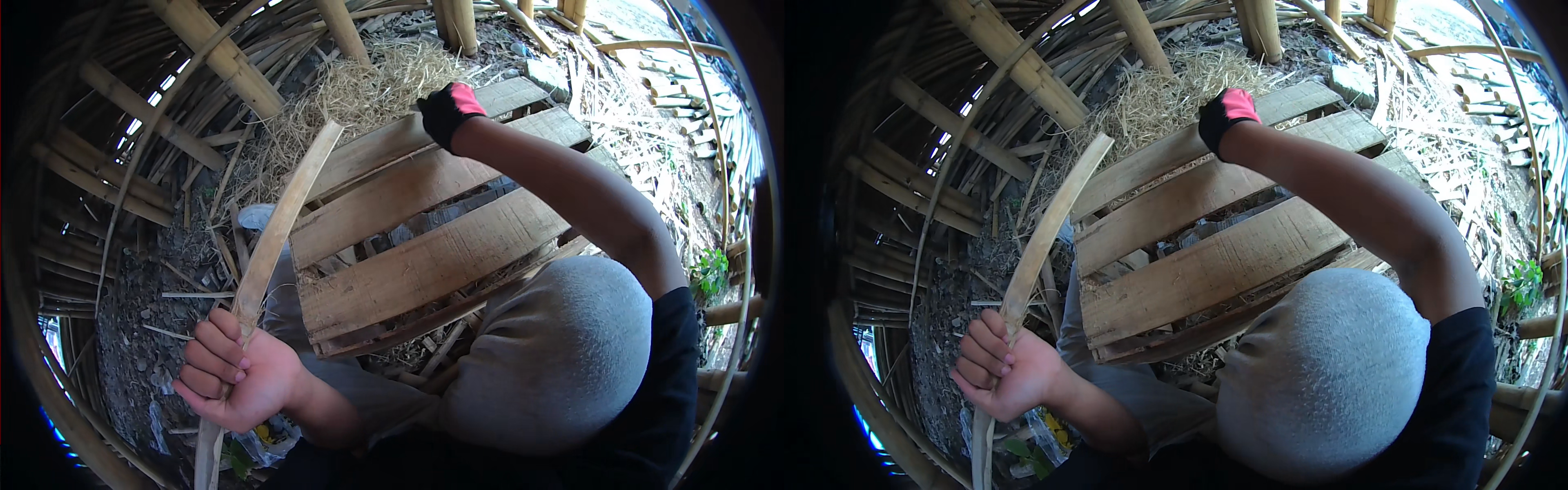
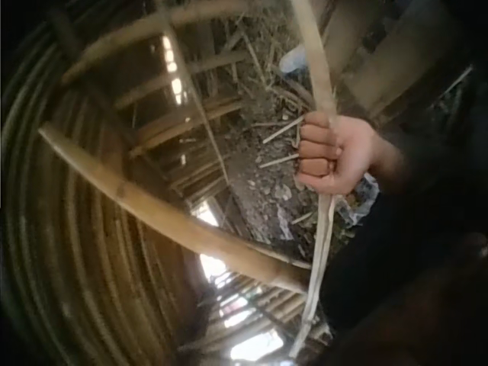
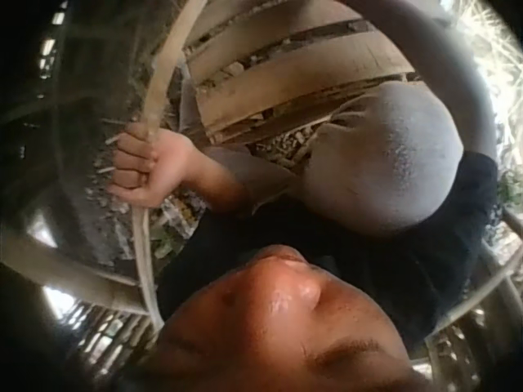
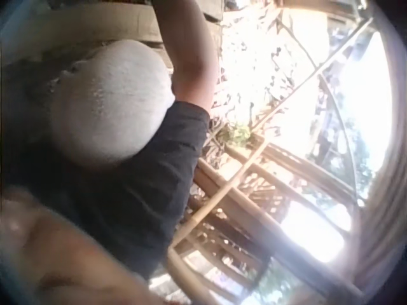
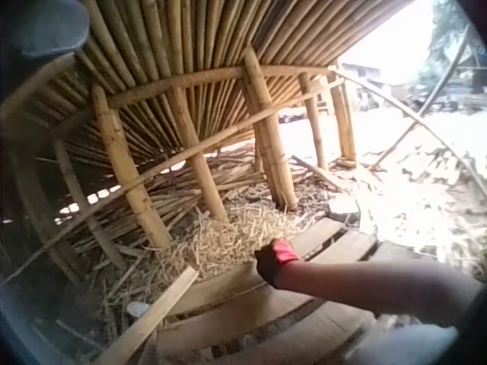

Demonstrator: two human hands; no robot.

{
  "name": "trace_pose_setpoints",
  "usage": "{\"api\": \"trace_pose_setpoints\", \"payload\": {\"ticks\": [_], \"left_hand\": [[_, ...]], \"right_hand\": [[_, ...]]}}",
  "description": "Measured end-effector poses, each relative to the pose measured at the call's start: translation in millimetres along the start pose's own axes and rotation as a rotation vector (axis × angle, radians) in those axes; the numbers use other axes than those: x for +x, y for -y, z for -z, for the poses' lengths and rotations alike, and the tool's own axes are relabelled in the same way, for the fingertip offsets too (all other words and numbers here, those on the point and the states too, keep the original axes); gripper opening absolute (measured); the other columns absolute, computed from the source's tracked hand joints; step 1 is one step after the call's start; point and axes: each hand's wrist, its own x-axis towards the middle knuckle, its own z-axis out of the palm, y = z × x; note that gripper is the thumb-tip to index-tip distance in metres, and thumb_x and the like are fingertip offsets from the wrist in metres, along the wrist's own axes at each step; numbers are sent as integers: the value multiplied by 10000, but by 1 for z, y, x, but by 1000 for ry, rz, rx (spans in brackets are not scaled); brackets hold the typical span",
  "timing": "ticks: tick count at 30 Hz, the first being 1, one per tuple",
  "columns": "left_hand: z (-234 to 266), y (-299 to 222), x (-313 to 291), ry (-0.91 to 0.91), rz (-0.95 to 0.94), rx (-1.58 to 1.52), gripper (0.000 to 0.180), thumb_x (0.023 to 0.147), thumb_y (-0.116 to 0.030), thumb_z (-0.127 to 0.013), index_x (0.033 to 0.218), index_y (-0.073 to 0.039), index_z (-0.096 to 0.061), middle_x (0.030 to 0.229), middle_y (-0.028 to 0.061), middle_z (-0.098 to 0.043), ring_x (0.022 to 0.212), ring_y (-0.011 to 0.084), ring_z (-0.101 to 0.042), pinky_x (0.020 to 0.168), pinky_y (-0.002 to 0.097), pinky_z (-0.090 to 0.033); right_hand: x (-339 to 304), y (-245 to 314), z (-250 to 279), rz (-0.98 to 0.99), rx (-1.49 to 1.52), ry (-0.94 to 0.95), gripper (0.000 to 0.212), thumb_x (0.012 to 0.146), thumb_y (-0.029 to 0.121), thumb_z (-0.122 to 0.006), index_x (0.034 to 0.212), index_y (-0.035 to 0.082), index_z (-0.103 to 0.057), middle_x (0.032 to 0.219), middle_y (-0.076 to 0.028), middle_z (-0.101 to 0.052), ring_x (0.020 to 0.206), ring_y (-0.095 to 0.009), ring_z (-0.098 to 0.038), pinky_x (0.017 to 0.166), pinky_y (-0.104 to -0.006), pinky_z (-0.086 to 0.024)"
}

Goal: The person sits on the ground and uses a knife to shave a long bamboo strip, repeatedly scraping along its length to remove thin layers. The person holds the strip with one hand and guides the knife with the other, working over a wooden pallet.

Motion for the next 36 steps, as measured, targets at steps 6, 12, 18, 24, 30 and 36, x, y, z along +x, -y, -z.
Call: {"api": "trace_pose_setpoints", "payload": {"ticks": [6, 12, 18, 24, 30, 36], "left_hand": [[14, -2, -4, -40, 45, 3, 470, 1041, -266, -320, 578, -200, -274, 554, -42, -256, 521, 103, -245, 576, 287, -232], [27, 4, -9, -43, 83, -87, 477, 1050, -275, -312, 581, -198, -274, 556, -40, -262, 520, 102, -247, 577, 292, -234], [38, -3, -14, -1, 131, -16, 487, 1061, -290, -288, 584, -194, -259, 551, -39, -251, 519, 108, -238, 578, 293, -227], [28, 13, -32, 35, 219, -44, 510, 1074, -312, -263, 580, -189, -240, 544, -36, -230, 523, 115, -215, 581, 304, -220], [22, 24, -44, 217, 311, -89, 509, 1073, -299, -287, 576, -198, -240, 544, -41, -223, 520, 109, -195, 580, 308, -218], [24, 32, -57, 191, 254, -62, 519, 1053, -281, -317, 551, -172, -241, 513, -36, -232, 465, 114, -193, 530, 315, -208]], "right_hand": [[-39, -21, 48, 407, 220, -154, 448, 989, 136, -452, 1437, 118, -471, 947, -162, -666, 823, -319, -699, 703, -452, -559], [-157, -25, 81, 684, 108, 85, 587, 921, 102, -522, 1498, 87, -414, 860, -130, -604, 680, -231, -649, 555, -380, -515], [-120, -118, 35, -95, -312, 347, 486, 963, 131, -529, 1446, 142, -483, 875, -103, -678, 749, -247, -694, 648, -384, -558], [-107, -92, 50, 363, -54, -101, 484, 955, 150, -513, 1434, 96, -478, 925, -135, -634, 788, -298, -673, 685, -429, -546], [-60, -123, -2, 150, -76, 204, 479, 1011, 147, -437, 1489, 176, -430, 1116, -167, -674, 953, -296, -702, 763, -423, -566], [-39, -155, 14, -4, 5, 57, 404, 964, 212, -555, 1348, 89, -544, 950, -166, -699, 848, -359, -699, 695, -461, -556]]}}
